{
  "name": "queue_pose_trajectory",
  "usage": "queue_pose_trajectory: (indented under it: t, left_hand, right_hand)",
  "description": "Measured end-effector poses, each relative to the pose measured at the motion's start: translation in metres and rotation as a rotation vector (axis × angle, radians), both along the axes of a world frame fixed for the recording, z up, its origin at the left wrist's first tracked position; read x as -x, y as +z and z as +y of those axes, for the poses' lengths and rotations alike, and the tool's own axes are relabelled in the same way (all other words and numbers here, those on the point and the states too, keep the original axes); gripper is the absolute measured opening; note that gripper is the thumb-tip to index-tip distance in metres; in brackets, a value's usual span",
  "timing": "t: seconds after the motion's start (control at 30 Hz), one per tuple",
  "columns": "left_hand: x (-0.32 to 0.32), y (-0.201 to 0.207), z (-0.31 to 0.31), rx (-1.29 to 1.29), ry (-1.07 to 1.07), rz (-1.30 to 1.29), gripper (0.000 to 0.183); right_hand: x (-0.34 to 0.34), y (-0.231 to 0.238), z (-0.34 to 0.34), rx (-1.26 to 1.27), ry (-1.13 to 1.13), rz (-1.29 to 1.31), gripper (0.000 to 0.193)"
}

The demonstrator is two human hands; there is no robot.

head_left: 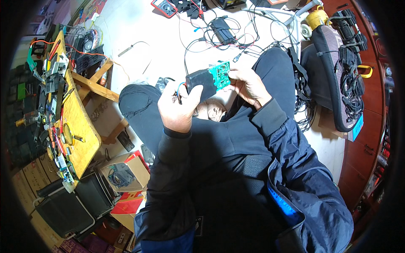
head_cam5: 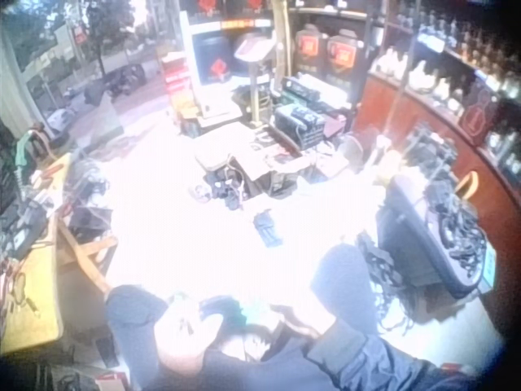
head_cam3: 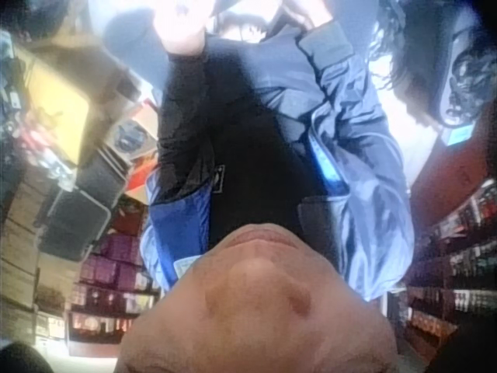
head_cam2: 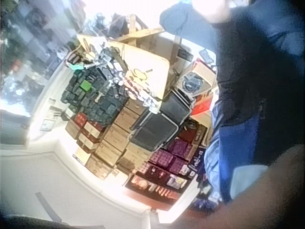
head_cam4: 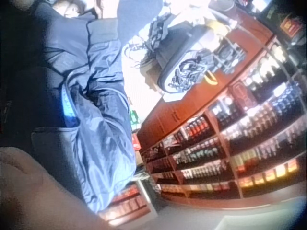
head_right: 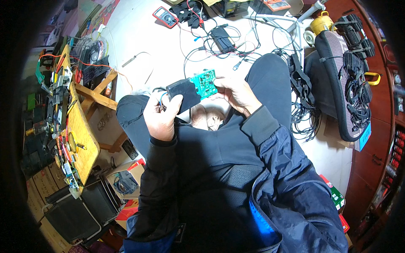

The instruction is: The person sits on the floor and inspects a small green circuit board attached to a black casing. They use a screwdriver to adjust components on the board, then connect a power cable to a multimeter and place the board on a nearby table.

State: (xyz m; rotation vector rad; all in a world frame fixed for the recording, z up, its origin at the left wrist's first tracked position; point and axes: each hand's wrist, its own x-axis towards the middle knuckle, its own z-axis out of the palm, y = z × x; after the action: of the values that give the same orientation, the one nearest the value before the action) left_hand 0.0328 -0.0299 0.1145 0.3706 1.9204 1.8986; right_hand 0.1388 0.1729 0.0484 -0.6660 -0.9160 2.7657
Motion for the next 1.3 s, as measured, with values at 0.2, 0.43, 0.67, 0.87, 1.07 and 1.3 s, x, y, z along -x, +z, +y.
queue_pose_trajectory:
  t: [0.2, 0.43, 0.67, 0.87, 1.07, 1.3]
  left_hand:
    - [0.0, -0.007, -0.001, -0.014, 0.005, -0.055, 0.019]
    - [0.009, -0.022, -0.001, -0.057, 0.078, -0.143, 0.031]
    - [0.014, -0.041, -0.005, -0.132, 0.078, -0.271, 0.015]
    - [0.016, -0.051, -0.003, -0.309, 0.089, -0.486, 0.023]
    - [0.02, -0.058, 0.001, -0.299, 0.09, -0.631, 0.03]
    - [0.024, -0.083, 0.01, -0.255, 0.053, -0.719, 0.034]
  right_hand:
    - [-0.001, -0.011, 0.003, -0.034, 0.034, -0.005, 0.034]
    - [-0.004, -0.014, 0.004, -0.001, 0.016, -0.015, 0.028]
    - [-0.005, -0.022, 0.004, 0.019, -0.002, 0.003, 0.027]
    - [-0.003, -0.015, 0.003, -0.006, 0.012, 0.026, 0.026]
    - [0.001, 0.005, -0.003, -0.089, -0.001, -0.033, 0.026]
    - [0.002, 0.002, -0.006, -0.176, -0.02, 0.011, 0.032]
